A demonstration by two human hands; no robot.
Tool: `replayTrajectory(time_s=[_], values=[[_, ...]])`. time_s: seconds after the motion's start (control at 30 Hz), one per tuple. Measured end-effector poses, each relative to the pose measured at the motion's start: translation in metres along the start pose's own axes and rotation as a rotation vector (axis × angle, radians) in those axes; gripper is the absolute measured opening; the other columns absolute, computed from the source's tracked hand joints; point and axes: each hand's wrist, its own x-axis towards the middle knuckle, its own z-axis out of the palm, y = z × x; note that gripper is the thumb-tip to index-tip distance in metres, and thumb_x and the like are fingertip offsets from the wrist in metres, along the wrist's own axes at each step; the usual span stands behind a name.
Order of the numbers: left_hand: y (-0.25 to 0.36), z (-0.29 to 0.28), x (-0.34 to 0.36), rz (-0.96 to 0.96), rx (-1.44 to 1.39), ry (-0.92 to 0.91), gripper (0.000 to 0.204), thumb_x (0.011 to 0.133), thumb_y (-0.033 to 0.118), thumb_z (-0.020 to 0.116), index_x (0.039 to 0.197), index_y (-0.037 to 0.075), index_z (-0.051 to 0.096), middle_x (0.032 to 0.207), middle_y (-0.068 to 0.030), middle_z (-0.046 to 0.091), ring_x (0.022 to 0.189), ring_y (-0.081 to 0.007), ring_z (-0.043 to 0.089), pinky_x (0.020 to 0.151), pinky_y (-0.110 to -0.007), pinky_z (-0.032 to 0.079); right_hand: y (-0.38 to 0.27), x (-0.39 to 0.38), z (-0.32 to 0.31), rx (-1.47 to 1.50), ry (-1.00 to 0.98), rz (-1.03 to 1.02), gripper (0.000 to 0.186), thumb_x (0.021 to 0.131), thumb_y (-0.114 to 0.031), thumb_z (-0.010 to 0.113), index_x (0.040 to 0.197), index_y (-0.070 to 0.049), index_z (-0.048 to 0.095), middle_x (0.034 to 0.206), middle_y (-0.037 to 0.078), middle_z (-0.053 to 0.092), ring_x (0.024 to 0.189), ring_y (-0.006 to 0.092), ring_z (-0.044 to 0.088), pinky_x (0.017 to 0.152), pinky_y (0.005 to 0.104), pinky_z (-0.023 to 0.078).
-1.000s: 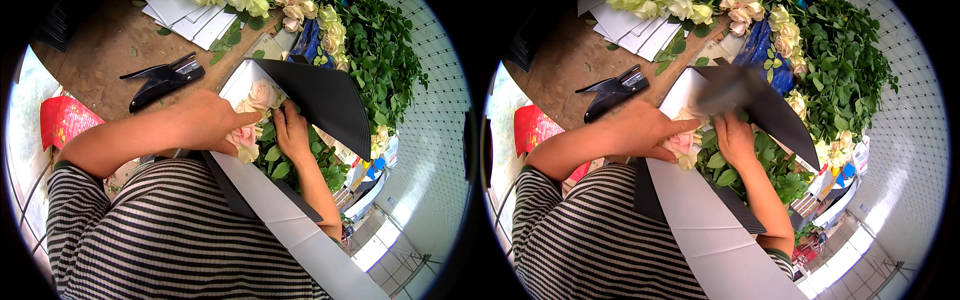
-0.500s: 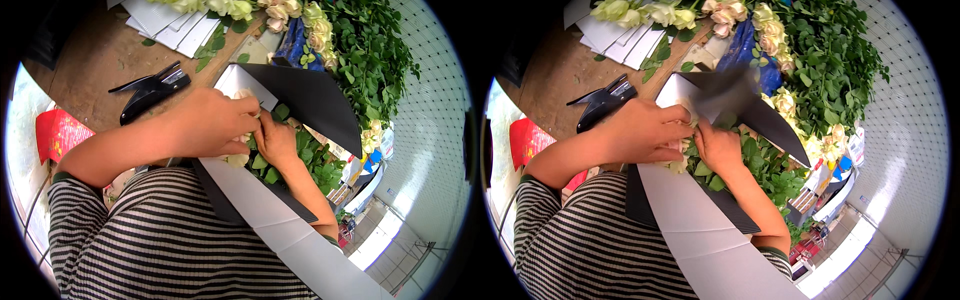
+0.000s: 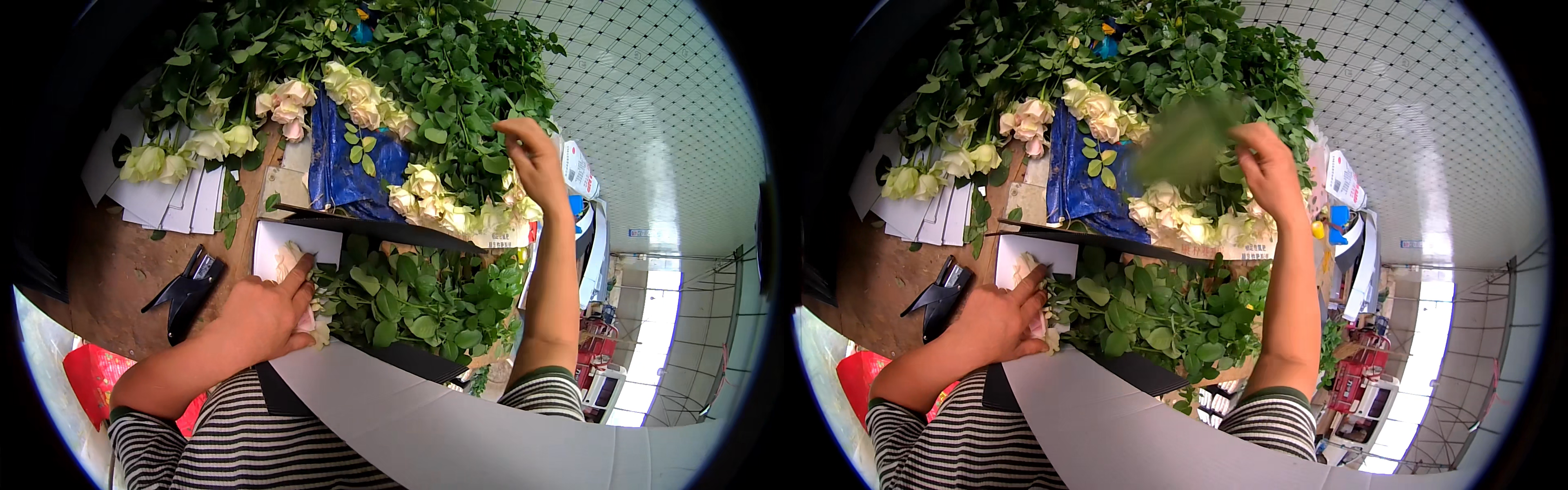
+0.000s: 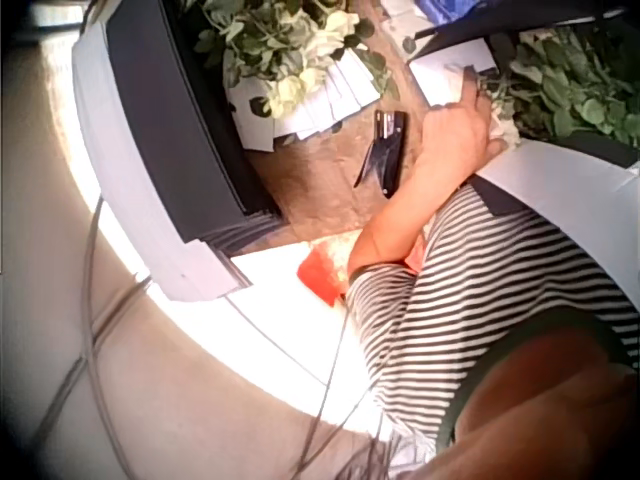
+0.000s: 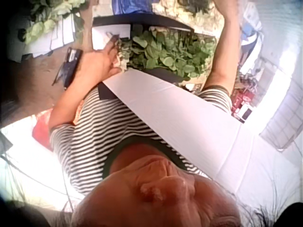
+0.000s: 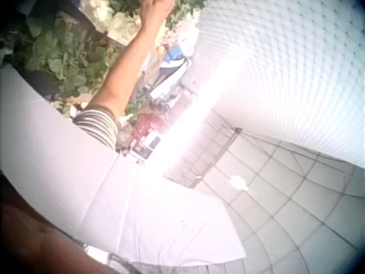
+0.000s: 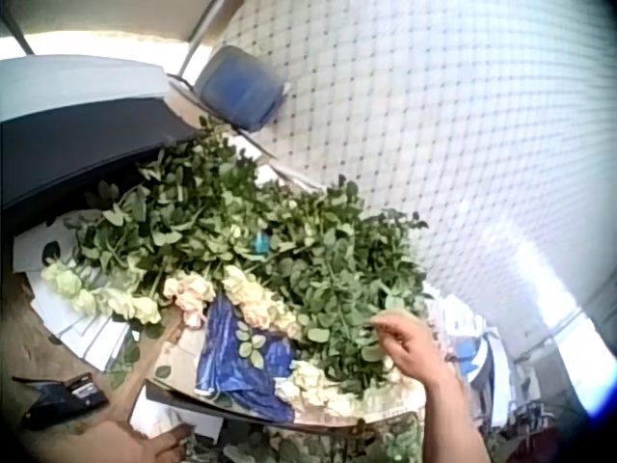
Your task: The person arranges white roses and green foliage into a black and white paper wrap on a work table. They repeatedly pick up flowers, place them into the wrap, adjust positioning, and staple the paper to secure the arrangement.
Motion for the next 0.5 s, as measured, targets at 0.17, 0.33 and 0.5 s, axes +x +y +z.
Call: replayTrajectory(time_s=[0.17, 0.33, 0.5], values=[[0.000, 0.000, -0.002, -0.016, -0.001, -0.038, 0.071, 0.066, 0.048, 0.077, 0.119, 0.003, 0.061, 0.144, -0.0181, 0.041, 0.071, -0.0275, 0.067, 0.069, -0.035, 0.055, 0.068, -0.008, 0.052, -0.656, -0.403, -0.128, 0.045, 0.071, 0.007, 0.057, 0.108, -0.016, 0.067, 0.095, 0.009, 0.055, 0.095, 0.0292, 0.057, 0.080, 0.0389, 0.049], [-0.002, 0.002, -0.003, -0.041, 0.010, -0.051, 0.071, 0.067, 0.051, 0.076, 0.119, 0.005, 0.061, 0.146, -0.0179, 0.040, 0.069, -0.0289, 0.067, 0.066, -0.037, 0.055, 0.042, 0.029, 0.007, -0.217, -0.063, -0.010, 0.043, 0.066, 0.011, 0.059, 0.104, -0.008, 0.065, 0.101, 0.008, 0.058, 0.089, 0.0290, 0.060, 0.075, 0.0352, 0.050], [-0.001, -0.001, -0.003, -0.006, 0.004, -0.013, 0.072, 0.066, 0.051, 0.077, 0.118, 0.004, 0.061, 0.144, -0.0183, 0.042, 0.066, -0.0299, 0.066, 0.064, -0.037, 0.054, 0.050, 0.039, -0.005, -0.591, -0.279, -0.144, 0.038, 0.068, 0.007, 0.064, 0.102, -0.010, 0.063, 0.111, 0.007, 0.058, 0.101, 0.0291, 0.060, 0.080, 0.0350, 0.051]])
